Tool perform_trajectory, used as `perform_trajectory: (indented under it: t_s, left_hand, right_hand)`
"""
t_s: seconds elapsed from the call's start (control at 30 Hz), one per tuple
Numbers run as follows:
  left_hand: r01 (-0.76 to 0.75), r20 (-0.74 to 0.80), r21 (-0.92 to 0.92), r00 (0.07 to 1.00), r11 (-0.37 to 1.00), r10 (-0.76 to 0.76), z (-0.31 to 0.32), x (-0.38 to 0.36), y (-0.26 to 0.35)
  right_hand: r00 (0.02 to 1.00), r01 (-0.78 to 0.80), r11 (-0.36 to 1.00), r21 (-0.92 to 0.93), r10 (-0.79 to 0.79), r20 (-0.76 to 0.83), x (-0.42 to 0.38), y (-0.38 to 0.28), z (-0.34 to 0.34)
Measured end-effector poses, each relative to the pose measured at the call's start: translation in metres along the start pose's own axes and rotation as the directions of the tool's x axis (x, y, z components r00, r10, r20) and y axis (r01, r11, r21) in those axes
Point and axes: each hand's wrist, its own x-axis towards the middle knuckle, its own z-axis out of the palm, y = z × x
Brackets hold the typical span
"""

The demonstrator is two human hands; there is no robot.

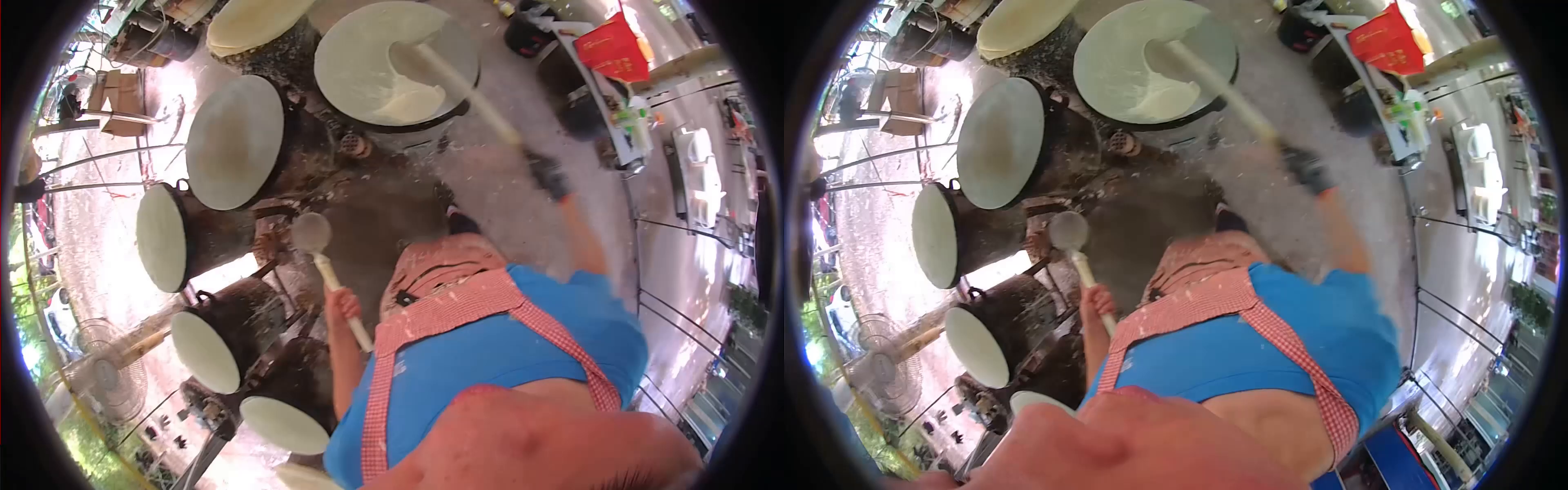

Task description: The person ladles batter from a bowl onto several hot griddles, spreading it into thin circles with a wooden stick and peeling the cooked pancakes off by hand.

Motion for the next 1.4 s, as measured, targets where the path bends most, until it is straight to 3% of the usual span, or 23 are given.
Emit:
perform_trajectory:
  t_s: [0.07,0.17,0.2,0.23,0.3,0.33,0.4,0.47,0.57,0.63,0.7,0.73,0.8,0.83,0.93,1.0,1.03,1.1,1.13,1.2,1.27,1.3,1.4]
  left_hand:
    - [-0.105,0.067,0.199,0.993,0.974,0.093,0.007,-0.013,0.008]
    - [-0.05,0.16,0.107,0.987,0.993,0.033,0.012,-0.036,0.011]
    - [-0.111,0.146,0.185,0.986,0.976,0.085,0.011,-0.046,0.008]
    - [-0.169,0.149,0.267,0.98,0.949,0.133,0.011,-0.052,0.007]
    - [-0.146,0.258,0.35,0.964,0.925,0.055,-0.013,-0.053,0.014]
    - [-0.151,0.296,0.284,0.953,0.947,0.063,-0.009,-0.064,0.003]
    - [-0.141,0.359,0.21,0.931,0.967,0.058,-0.005,-0.067,-0.005]
    - [-0.066,0.317,0.079,0.948,0.995,0.038,-0.016,-0.072,-0.012]
    - [0.062,0.474,0.015,0.878,0.998,-0.062,-0.017,-0.068,-0.018]
    - [0.074,0.502,0.053,0.86,0.996,-0.091,-0.016,-0.077,-0.023]
    - [0.009,0.615,0.182,0.779,0.983,-0.121,-0.031,-0.069,-0.019]
    - [-0.004,0.61,0.196,0.784,0.981,-0.118,-0.024,-0.074,-0.023]
    - [0.015,0.611,0.116,0.788,0.993,-0.083,-0.004,-0.077,-0.041]
    - [0.028,0.603,0.115,0.792,0.993,-0.093,-0.009,-0.071,-0.041]
    - [0.031,0.537,-0.039,0.843,0.999,-0.005,-0.007,-0.051,-0.039]
    - [0.03,0.529,0.006,0.848,1.0,-0.028,-0.012,-0.043,-0.033]
    - [0.032,0.564,0.054,0.824,0.998,-0.057,-0.012,-0.039,-0.03]
    - [0.024,0.631,0.151,0.767,0.988,-0.115,-0.013,-0.031,-0.022]
    - [0.006,0.581,0.13,0.81,0.992,-0.081,-0.01,-0.036,-0.023]
    - [0.022,0.477,0.05,0.878,0.998,-0.043,0.018,-0.039,-0.042]
    - [0.083,0.394,-0.01,0.916,0.997,-0.072,0.038,-0.04,-0.054]
    - [0.139,0.376,-0.021,0.919,0.99,-0.121,0.048,-0.037,-0.052]
    - [0.156,0.435,0.181,0.873,0.971,-0.221,0.037,-0.035,-0.041]
  right_hand:
    - [0.96,0.143,0.99,-0.005,-0.14,-0.241,0.012,-0.041,0.101]
    - [0.914,0.165,0.946,-0.278,-0.253,-0.318,0.033,-0.098,0.175]
    - [0.909,0.129,0.924,-0.36,-0.255,-0.328,0.015,-0.114,0.19]
    - [0.91,0.11,0.937,-0.331,-0.229,-0.346,-0.005,-0.118,0.184]
    - [0.971,-0.133,0.899,-0.417,0.035,-0.235,-0.02,-0.115,0.128]
    - [0.965,-0.15,0.904,-0.399,0.046,-0.259,-0.027,-0.116,0.126]
    - [0.939,-0.293,0.947,0.132,0.311,-0.148,-0.024,-0.11,0.104]
    - [0.889,-0.087,0.989,-0.117,0.024,-0.458,0.015,-0.103,0.163]
    - [0.922,-0.166,0.978,-0.129,0.108,-0.371,0.022,-0.156,0.168]
    - [0.947,0.069,0.957,-0.281,-0.152,-0.284,0.017,-0.13,0.16]
    - [0.988,-0.139,0.99,0.012,0.139,-0.068,0.044,-0.08,0.122]
    - [0.989,-0.134,0.991,0.032,0.135,-0.066,0.043,-0.091,0.117]
    - [0.936,-0.094,0.988,-0.121,0.046,-0.348,0.031,-0.106,0.082]
    - [0.937,-0.108,0.986,-0.124,0.059,-0.345,0.047,-0.094,0.108]
    - [0.87,0.118,0.939,-0.322,-0.254,-0.423,0.091,-0.075,0.164]
    - [0.995,0.006,0.952,-0.305,-0.036,-0.094,0.044,-0.095,0.142]
    - [0.995,-0.067,0.997,-0.045,0.063,-0.079,0.052,-0.075,0.132]
    - [0.973,-0.003,0.998,0.06,0.017,-0.228,0.078,-0.053,0.092]
    - [0.919,0.092,0.991,-0.099,-0.123,-0.374,0.075,-0.051,0.078]
    - [0.94,-0.004,0.993,-0.114,-0.035,-0.338,0.134,-0.037,0.125]
    - [0.948,-0.084,0.988,-0.132,0.039,-0.315,0.123,-0.041,0.145]
    - [0.96,-0.142,0.989,-0.031,0.13,-0.25,0.067,-0.069,0.14]
    - [0.96,-0.163,0.985,0.057,0.172,-0.22,0.071,-0.118,0.082]
